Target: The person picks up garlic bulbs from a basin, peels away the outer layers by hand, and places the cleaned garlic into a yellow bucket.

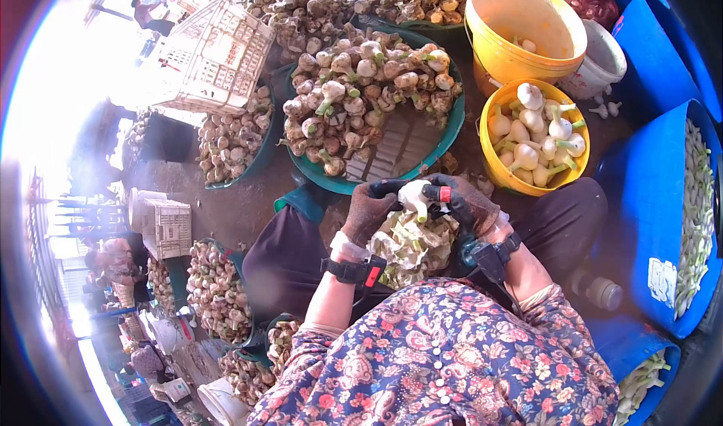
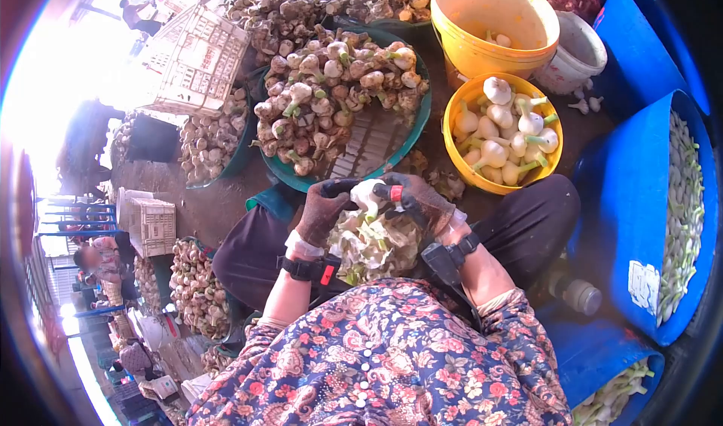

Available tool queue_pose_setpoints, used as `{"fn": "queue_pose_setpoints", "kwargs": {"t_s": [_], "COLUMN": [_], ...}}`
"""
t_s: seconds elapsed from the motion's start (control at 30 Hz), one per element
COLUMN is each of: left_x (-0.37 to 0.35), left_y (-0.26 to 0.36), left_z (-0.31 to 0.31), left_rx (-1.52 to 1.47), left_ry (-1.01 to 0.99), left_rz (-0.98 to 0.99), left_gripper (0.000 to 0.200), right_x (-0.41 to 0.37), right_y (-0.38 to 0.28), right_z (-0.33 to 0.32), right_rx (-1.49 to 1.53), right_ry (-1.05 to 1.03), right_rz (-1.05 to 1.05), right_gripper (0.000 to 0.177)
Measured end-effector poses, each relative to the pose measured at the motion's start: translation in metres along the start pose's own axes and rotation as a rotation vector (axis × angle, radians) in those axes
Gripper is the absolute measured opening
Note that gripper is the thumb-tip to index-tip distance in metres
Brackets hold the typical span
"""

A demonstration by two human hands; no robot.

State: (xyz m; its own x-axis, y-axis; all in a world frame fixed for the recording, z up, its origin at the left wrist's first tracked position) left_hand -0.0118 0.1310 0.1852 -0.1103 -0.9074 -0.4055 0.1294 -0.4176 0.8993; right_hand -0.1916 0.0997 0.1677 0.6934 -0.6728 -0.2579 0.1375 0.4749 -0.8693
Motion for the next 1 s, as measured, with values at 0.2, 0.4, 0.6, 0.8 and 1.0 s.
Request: {"fn": "queue_pose_setpoints", "kwargs": {"t_s": [0.2,0.4,0.6,0.8,1.0], "left_x": [-0.015,-0.008,-0.028,-0.008,-0.006], "left_y": [0.018,0.0,-0.022,-0.009,-0.013], "left_z": [0.01,0.008,0.031,0.032,0.018], "left_rx": [0.315,0.48,0.709,0.413,0.536], "left_ry": [0.179,0.228,0.142,0.232,0.115], "left_rz": [0.162,0.123,0.023,0.273,0.128], "left_gripper": [0.028,0.026,0.047,0.069,0.071], "right_x": [-0.001,0.0,0.007,0.001,0.004], "right_y": [-0.01,-0.002,0.031,0.009,0.003], "right_z": [0.0,-0.001,-0.006,0.009,-0.005], "right_rx": [-0.18,0.022,0.361,0.117,-0.459], "right_ry": [0.094,0.059,0.096,0.139,0.375], "right_rz": [0.017,-0.005,-0.132,0.03,-0.241], "right_gripper": [0.038,0.044,0.043,0.04,0.035]}}
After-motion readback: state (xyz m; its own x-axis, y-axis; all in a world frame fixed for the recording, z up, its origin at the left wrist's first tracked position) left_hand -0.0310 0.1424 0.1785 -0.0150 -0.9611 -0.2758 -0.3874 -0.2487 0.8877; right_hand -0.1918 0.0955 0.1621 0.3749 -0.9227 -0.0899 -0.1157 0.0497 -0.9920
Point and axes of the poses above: each hand's wrist, its own x-axis towards the middle knuckle, its own z-axis out of the palm, y = z × x, the point moved 4 cm from there along x, towards the middle knuckle, and after that the axes turned 3 degrees about -y, right-handed, at the moved point
